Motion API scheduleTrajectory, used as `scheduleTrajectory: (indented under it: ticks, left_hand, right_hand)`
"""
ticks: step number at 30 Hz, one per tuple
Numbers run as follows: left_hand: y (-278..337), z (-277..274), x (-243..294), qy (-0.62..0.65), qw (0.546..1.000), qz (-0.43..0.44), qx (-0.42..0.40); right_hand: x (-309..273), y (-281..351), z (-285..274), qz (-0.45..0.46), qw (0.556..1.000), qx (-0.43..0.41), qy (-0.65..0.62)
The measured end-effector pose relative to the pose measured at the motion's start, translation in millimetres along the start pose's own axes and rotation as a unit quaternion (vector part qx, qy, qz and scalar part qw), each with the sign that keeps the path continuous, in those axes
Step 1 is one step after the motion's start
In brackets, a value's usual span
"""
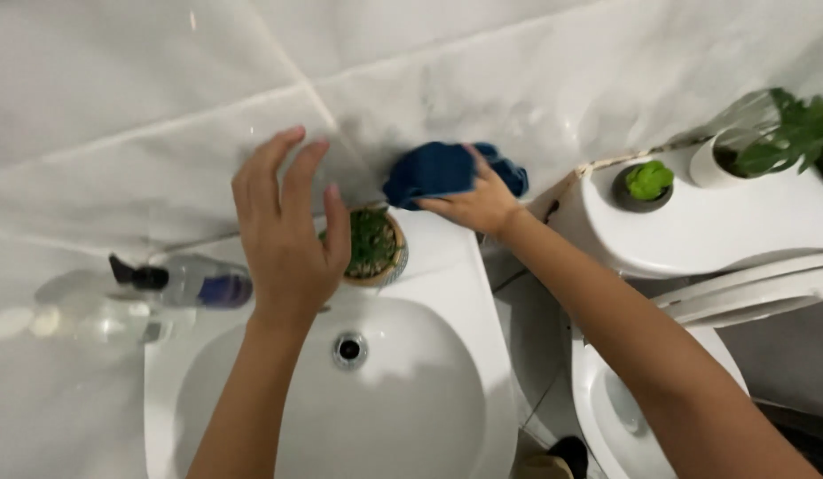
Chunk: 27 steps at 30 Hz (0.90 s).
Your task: The person wets and wrings a blue cloth in a sink, then wipes the tiled walls and a metal shower rod. They move a potted plant and soap bottles to clean the sink basin and faucet, then rinse and wring the cloth again.
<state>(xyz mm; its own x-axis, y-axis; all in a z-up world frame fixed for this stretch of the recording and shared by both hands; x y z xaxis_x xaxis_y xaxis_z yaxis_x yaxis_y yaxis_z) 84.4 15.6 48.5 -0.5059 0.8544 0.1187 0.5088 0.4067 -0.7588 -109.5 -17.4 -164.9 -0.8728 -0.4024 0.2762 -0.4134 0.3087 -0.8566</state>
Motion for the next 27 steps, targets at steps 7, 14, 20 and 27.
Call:
scheduleTrajectory:
  ticks: [7, 14, 20, 27]
  left_hand:
    - [26.3, -19.4, -1.5, 0.018, 1.000, -0.001, 0.017]
    - [64.7, -40.1, -26.7, 0.043, 0.996, -0.057, 0.049]
    - [59.5, -42.6, -30.5, 0.030, 0.994, -0.063, 0.083]
    - [70.2, -47.7, -29.0, 0.020, 0.991, -0.101, 0.084]
  right_hand:
    - [2.5, 3.5, -21.9, -0.134, 0.969, -0.176, 0.106]
    - [-40.2, 43.5, 21.6, 0.097, 0.846, -0.502, -0.153]
    - [-49.8, 48.2, 4.1, 0.117, 0.853, -0.491, -0.131]
    - [-52.5, 40.6, 8.8, 0.117, 0.875, -0.462, -0.081]
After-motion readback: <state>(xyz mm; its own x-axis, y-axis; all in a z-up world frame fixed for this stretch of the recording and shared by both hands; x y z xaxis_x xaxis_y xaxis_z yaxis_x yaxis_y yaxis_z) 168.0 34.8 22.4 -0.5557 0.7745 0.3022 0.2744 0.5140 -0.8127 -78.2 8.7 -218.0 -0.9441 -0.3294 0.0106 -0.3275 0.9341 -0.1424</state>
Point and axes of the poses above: each hand's wrist, its own y-axis away from the middle knuckle, its own z-axis out of the palm, x = y × z, the point moved 6 cm from there along -y, towards the middle knuckle, and after that the axes turned 10 degrees about y, right-handed, at the moved point
